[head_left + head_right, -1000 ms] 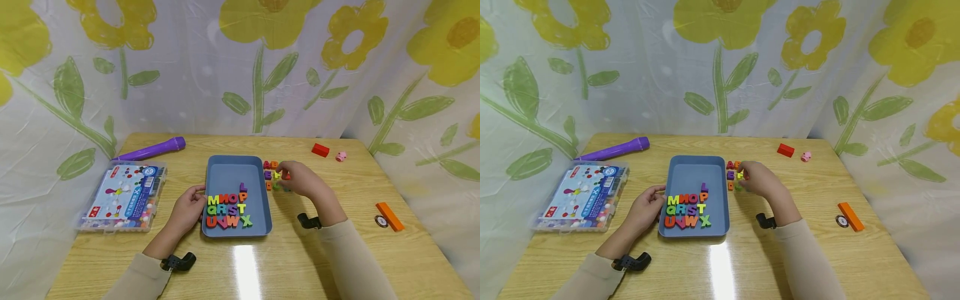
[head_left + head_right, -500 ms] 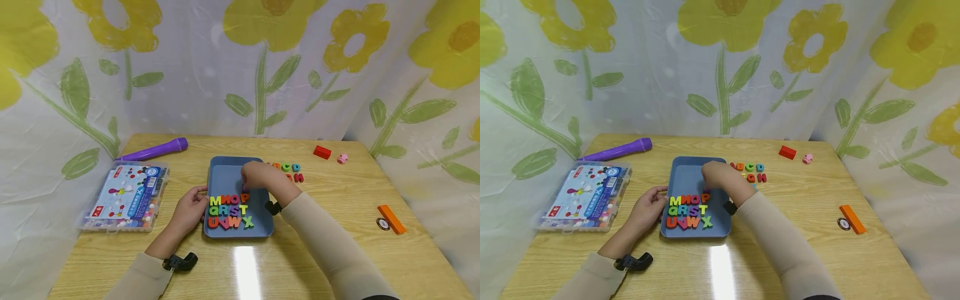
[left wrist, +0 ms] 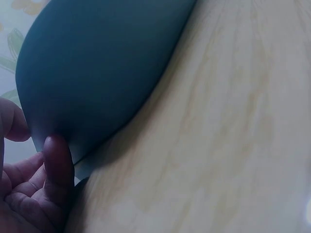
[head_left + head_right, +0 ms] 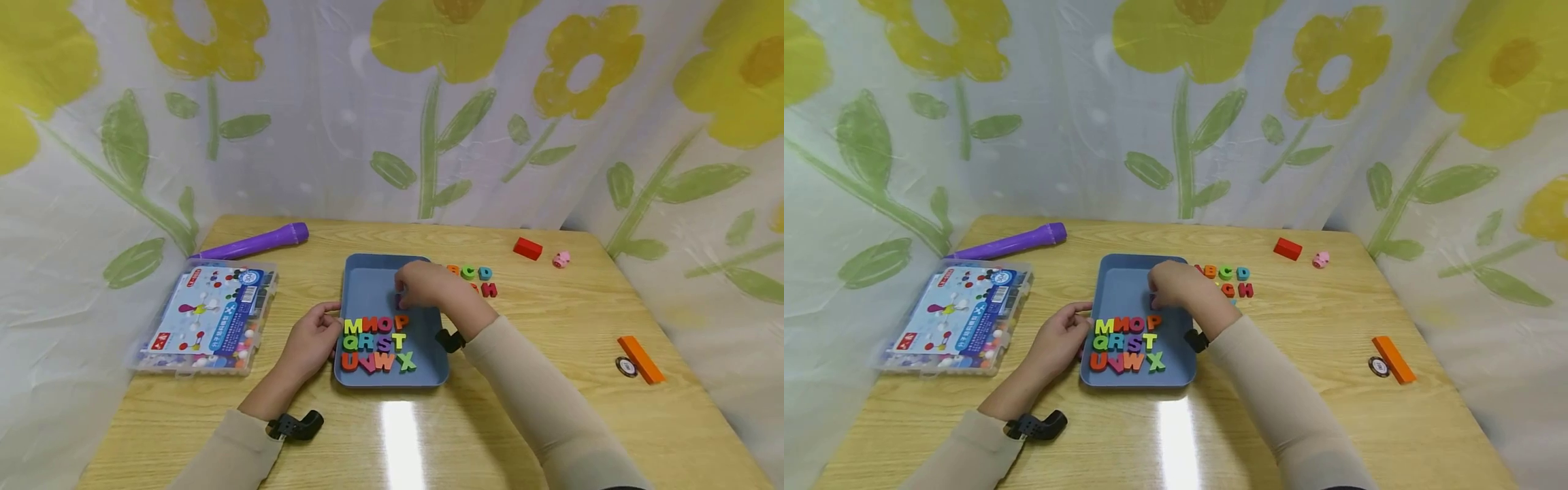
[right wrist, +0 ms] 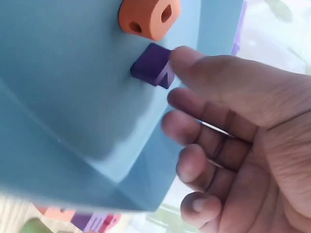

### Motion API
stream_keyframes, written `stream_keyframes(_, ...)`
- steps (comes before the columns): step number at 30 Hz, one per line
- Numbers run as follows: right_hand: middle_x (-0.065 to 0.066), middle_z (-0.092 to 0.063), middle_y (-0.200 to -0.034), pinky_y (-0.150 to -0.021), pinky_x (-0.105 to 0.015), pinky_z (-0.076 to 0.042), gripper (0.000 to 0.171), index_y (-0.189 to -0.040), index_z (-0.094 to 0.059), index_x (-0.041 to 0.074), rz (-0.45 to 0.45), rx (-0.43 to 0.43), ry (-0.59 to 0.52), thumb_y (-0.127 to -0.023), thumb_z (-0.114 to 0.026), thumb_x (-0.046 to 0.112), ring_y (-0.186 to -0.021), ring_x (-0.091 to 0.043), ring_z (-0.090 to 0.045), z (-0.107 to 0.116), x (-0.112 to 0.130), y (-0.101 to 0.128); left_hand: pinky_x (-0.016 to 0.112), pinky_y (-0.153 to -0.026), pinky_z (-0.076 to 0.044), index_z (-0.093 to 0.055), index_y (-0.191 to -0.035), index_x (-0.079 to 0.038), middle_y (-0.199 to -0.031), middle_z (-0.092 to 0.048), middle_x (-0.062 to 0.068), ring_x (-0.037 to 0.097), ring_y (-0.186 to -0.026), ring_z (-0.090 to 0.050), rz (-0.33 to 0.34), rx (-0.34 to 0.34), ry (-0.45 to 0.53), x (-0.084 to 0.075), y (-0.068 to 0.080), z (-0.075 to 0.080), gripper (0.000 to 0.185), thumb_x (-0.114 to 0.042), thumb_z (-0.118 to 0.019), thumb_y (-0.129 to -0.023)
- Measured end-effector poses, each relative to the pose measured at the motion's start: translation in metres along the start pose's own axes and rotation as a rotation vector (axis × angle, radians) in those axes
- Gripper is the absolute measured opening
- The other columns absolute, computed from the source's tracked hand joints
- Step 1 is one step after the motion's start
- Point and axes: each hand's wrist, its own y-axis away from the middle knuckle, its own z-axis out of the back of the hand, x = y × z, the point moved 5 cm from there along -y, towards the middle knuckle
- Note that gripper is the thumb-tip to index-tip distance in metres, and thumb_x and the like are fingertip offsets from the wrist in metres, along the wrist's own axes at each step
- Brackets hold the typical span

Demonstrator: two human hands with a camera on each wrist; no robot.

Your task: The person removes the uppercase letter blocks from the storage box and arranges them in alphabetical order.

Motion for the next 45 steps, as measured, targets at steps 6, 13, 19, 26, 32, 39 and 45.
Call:
stream_keyframes(6, -0.005, -0.073, -0.107, -0.092, -0.040, -0.060, 0.021, -0.117, -0.077, 0.009, 0.038, 0.013, 0.018, -0.100, -0.081, 0.021, -0.097, -0.023, -0.064, -0.007, 0.003, -0.006, 0.032, -0.062, -0.059, -0.061, -0.149, -0.008, -0.104, -0.070, 0.014, 0.019, -0.069, -0.064, 0.007, 0.008, 0.018, 0.000, 0.000, 0.001, 0.042, -0.019, -0.060, -0.109)
stream_keyframes(13, -0.004, -0.070, -0.102, -0.082, -0.037, -0.057, 0.015, -0.113, -0.078, 0.011, 0.068, -0.061, 0.003, -0.100, -0.079, 0.019, -0.091, -0.021, -0.062, 0.003, 0.001, 0.001, 0.031, -0.061, -0.058, -0.062, -0.149, -0.008, -0.102, -0.070, 0.014, 0.019, -0.068, -0.062, 0.006, 0.003, 0.028, -0.002, 0.001, 0.001, 0.042, -0.018, -0.060, -0.108)
stream_keyframes(19, -0.006, -0.070, -0.103, -0.085, -0.040, -0.057, 0.016, -0.114, -0.078, 0.010, 0.038, -0.198, -0.105, -0.100, -0.080, 0.016, -0.093, -0.024, -0.062, 0.039, -0.032, 0.041, 0.031, -0.061, -0.058, -0.062, -0.149, -0.009, -0.103, -0.069, 0.014, 0.018, -0.069, -0.062, 0.009, 0.008, 0.032, -0.003, 0.000, -0.002, 0.042, -0.018, -0.060, -0.108)
stream_keyframes(26, -0.011, -0.070, -0.104, -0.083, -0.044, -0.057, 0.018, -0.117, -0.074, 0.005, -0.110, -0.226, -0.154, -0.101, -0.077, 0.013, -0.083, -0.025, -0.064, 0.036, -0.104, 0.085, 0.031, -0.062, -0.058, -0.062, -0.149, -0.011, -0.103, -0.070, 0.013, 0.018, -0.068, -0.063, 0.021, -0.001, -0.011, 0.000, -0.001, -0.001, 0.042, -0.021, -0.061, -0.109)
stream_keyframes(32, -0.013, -0.071, -0.105, -0.086, -0.047, -0.057, 0.018, -0.115, -0.076, 0.004, -0.155, -0.193, -0.101, -0.099, -0.080, 0.012, -0.092, -0.027, -0.062, 0.008, -0.140, 0.100, 0.031, -0.063, -0.059, -0.060, -0.151, -0.010, -0.107, -0.070, 0.014, 0.019, -0.071, -0.064, 0.028, 0.004, -0.022, 0.000, 0.001, 0.003, 0.043, -0.021, -0.060, -0.109)
stream_keyframes(39, -0.012, -0.069, -0.101, -0.085, -0.047, -0.056, 0.014, -0.111, -0.076, 0.004, -0.144, -0.175, -0.115, -0.098, -0.079, 0.007, -0.089, -0.026, -0.059, -0.014, -0.148, 0.102, 0.031, -0.063, -0.059, -0.060, -0.151, -0.010, -0.110, -0.070, 0.016, 0.020, -0.072, -0.064, 0.032, 0.006, -0.005, 0.001, 0.001, 0.003, 0.043, -0.021, -0.060, -0.109)
stream_keyframes(45, -0.009, -0.067, -0.097, -0.081, -0.042, -0.052, 0.008, -0.105, -0.077, 0.008, -0.171, -0.148, -0.132, -0.098, -0.077, 0.006, -0.088, -0.025, -0.057, -0.026, -0.153, 0.098, 0.031, -0.064, -0.060, -0.060, -0.151, -0.011, -0.110, -0.070, 0.015, 0.020, -0.074, -0.064, 0.035, 0.012, 0.002, 0.001, 0.001, 0.001, 0.043, -0.022, -0.060, -0.109)
